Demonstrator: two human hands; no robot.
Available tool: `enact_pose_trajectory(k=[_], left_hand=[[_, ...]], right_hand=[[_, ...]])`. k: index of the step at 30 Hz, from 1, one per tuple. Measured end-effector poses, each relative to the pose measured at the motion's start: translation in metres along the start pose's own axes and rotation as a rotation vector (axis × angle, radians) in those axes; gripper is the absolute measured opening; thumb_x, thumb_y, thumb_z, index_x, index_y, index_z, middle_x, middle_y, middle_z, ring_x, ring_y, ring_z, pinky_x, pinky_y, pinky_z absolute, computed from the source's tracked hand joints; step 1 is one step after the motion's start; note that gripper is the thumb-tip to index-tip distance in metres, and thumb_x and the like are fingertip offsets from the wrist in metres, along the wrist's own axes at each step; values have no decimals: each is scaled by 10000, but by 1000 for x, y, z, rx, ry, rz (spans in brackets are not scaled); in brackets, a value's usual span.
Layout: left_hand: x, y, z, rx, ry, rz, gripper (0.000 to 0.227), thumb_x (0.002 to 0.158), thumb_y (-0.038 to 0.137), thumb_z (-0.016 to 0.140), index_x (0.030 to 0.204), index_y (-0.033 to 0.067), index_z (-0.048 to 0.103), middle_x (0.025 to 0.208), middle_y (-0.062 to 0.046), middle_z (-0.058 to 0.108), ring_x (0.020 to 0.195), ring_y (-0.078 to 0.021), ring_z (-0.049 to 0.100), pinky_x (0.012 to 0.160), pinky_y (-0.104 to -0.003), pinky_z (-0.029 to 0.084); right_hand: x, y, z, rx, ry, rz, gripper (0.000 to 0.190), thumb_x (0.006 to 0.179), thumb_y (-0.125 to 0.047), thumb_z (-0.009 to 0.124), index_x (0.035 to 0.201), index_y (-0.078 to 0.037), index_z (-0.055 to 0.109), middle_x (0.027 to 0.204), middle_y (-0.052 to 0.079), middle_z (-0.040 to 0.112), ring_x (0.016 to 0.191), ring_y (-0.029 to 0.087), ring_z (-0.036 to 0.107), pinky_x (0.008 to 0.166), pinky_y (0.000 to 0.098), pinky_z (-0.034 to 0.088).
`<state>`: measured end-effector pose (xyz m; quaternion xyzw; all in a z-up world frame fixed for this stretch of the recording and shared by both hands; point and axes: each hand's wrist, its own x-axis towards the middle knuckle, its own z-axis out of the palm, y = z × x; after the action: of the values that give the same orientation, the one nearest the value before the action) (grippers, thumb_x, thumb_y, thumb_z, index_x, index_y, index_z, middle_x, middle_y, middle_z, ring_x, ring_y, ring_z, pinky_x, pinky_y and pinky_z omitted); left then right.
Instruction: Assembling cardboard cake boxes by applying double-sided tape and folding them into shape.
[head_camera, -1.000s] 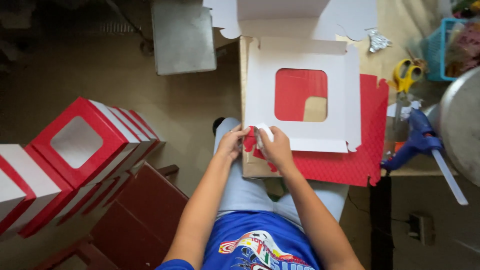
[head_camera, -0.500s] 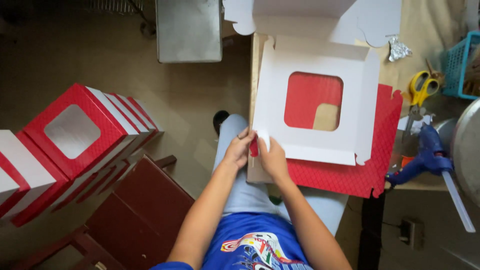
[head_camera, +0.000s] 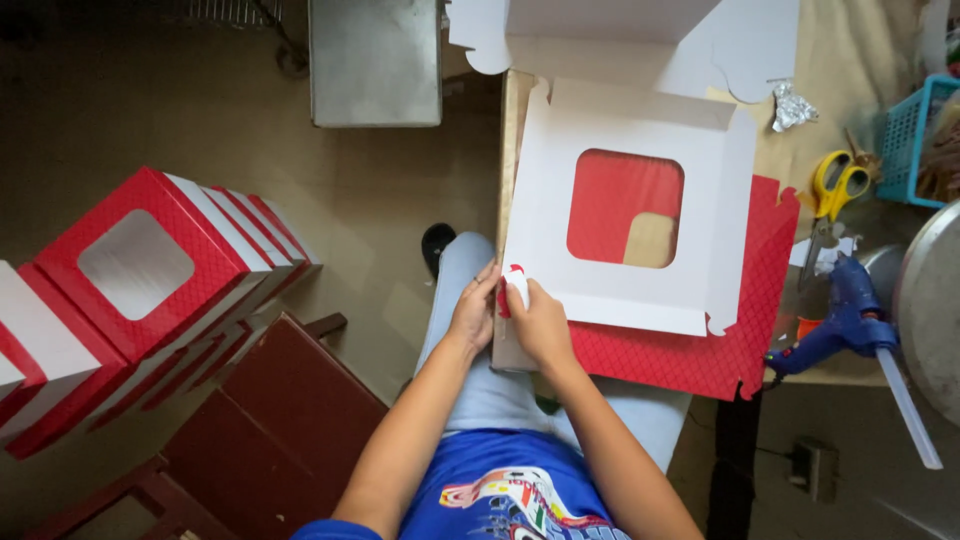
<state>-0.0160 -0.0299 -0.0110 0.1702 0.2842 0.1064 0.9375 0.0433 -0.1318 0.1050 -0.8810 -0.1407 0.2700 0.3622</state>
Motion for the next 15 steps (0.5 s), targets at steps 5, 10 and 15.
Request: enact_pose_trajectory(k=[5, 10, 15], left_hand=[[-7, 0, -2, 30, -32, 3, 442, 1059, 190, 533, 1469, 24, 536, 1340, -96, 670, 1194, -193, 651, 1053, -341, 503], [3, -3, -10, -16, -42, -30, 429, 1074, 162, 532, 1479, 21, 536, 1349, -139, 639, 1189, -239, 619, 1052, -376, 488], [-6, 4, 2, -30, -49, -35, 432, 1065, 159, 464, 1480, 56, 524, 1416, -85, 626, 1261, -206, 608, 1076, -344, 486]], right_hand=[[-5, 5, 4, -41, -33, -30, 483, 987, -455, 524, 1078, -11, 689, 955, 301, 703, 946, 489, 672, 828, 525, 523], [-7, -9, -3, -82, -78, -41, 486, 974, -465, 523, 1097, -25, 689, 947, 300, 704, 941, 491, 668, 837, 532, 513], [-9, 8, 6, -5, -41, -68, 493, 951, -462, 519, 1076, -27, 714, 963, 297, 709, 951, 482, 673, 846, 512, 518]])
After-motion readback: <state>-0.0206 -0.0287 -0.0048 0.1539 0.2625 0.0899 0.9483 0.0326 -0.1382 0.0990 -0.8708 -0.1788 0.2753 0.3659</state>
